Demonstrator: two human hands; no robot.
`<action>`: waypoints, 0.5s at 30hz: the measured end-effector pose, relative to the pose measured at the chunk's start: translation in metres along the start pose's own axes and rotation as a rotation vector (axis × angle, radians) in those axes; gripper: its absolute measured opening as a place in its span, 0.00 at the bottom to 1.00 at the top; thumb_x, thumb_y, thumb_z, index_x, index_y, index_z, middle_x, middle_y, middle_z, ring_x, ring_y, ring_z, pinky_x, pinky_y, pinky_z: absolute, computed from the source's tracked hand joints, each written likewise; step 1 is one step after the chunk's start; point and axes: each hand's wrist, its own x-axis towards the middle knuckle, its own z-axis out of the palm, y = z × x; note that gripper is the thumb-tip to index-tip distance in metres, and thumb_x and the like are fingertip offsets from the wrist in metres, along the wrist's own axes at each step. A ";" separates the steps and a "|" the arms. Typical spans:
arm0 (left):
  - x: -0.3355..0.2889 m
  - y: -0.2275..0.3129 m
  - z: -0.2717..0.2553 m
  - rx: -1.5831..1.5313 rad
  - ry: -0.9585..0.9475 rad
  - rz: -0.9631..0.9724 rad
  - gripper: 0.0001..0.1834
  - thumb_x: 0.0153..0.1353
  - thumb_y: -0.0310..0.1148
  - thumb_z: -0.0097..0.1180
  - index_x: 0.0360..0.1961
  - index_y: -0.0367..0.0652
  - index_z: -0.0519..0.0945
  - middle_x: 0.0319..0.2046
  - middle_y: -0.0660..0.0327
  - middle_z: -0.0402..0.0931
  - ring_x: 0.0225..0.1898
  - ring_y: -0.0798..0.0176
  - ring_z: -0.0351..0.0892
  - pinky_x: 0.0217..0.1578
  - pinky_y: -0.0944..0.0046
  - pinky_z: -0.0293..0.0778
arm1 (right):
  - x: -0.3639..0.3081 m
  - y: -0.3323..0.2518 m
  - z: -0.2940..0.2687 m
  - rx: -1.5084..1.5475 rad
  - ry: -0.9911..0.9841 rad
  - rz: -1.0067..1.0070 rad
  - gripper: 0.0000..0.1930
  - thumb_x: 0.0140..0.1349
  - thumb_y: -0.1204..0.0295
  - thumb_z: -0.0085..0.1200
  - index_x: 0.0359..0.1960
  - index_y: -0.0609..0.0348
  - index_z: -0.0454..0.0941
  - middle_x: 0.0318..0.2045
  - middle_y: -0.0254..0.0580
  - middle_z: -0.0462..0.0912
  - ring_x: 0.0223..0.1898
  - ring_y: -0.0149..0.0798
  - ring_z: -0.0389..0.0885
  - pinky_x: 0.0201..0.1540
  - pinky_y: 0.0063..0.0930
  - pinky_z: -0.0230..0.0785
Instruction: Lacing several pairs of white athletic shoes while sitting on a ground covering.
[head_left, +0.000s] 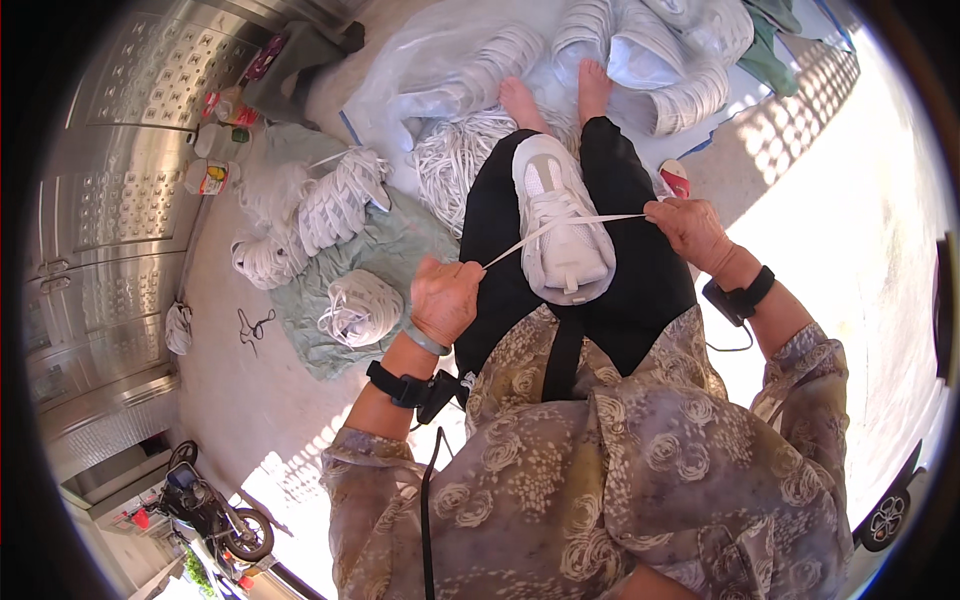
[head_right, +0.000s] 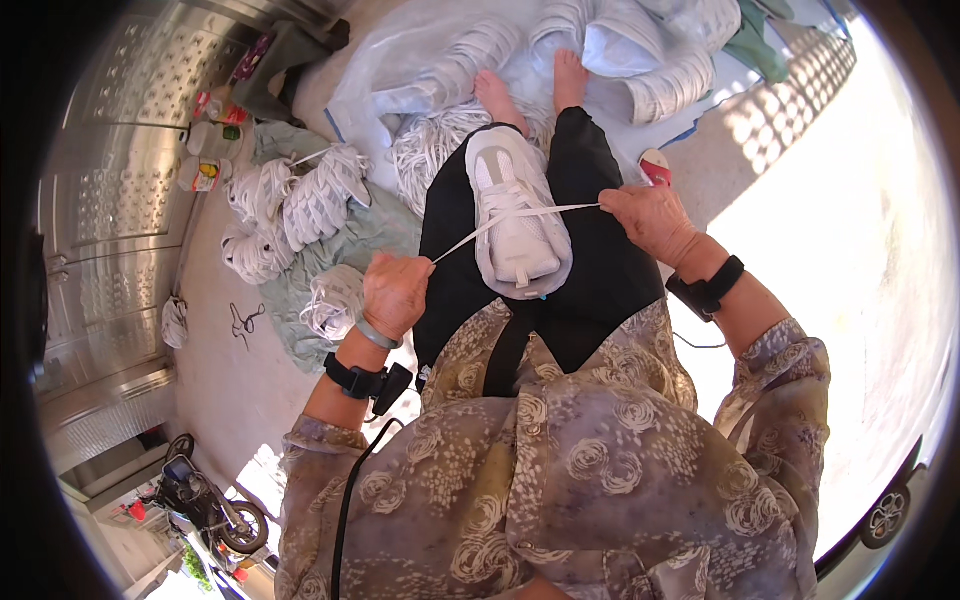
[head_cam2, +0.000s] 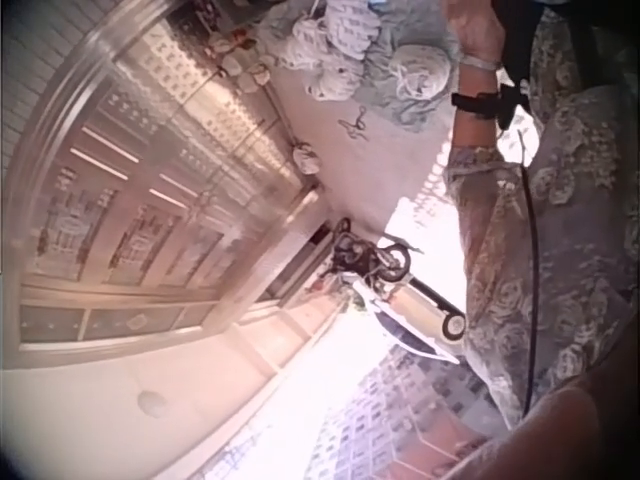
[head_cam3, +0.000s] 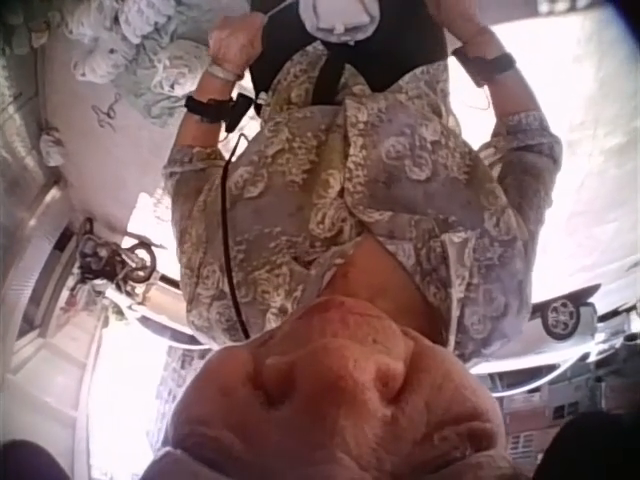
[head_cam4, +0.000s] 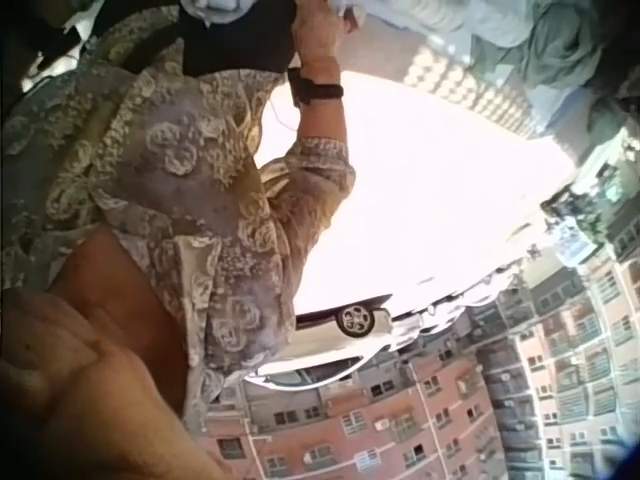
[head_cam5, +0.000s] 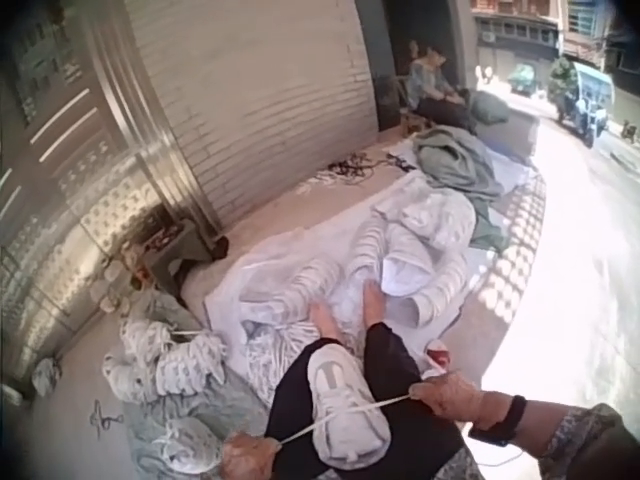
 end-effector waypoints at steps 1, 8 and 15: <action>-0.009 -0.006 0.000 -0.004 0.004 -0.004 0.08 0.51 0.29 0.52 0.18 0.46 0.69 0.13 0.62 0.67 0.17 0.57 0.70 0.24 0.60 0.62 | -0.007 0.010 -0.004 -0.011 0.048 0.021 0.07 0.53 0.75 0.48 0.35 0.54 0.74 0.26 0.44 0.77 0.28 0.48 0.77 0.29 0.37 0.69; -0.109 -0.099 -0.025 0.098 -0.061 -0.388 0.05 0.55 0.32 0.48 0.26 0.45 0.74 0.19 0.54 0.72 0.23 0.47 0.73 0.27 0.52 0.67 | -0.097 0.121 -0.080 -0.272 0.215 0.402 0.08 0.59 0.70 0.50 0.39 0.54 0.75 0.32 0.45 0.79 0.31 0.49 0.77 0.33 0.30 0.70; -0.231 -0.190 -0.084 0.180 0.073 -0.798 0.07 0.58 0.35 0.50 0.31 0.44 0.74 0.18 0.51 0.70 0.21 0.48 0.73 0.22 0.55 0.67 | -0.198 0.208 -0.205 -0.700 0.337 0.507 0.09 0.61 0.69 0.48 0.42 0.52 0.75 0.38 0.44 0.80 0.39 0.44 0.79 0.38 0.30 0.72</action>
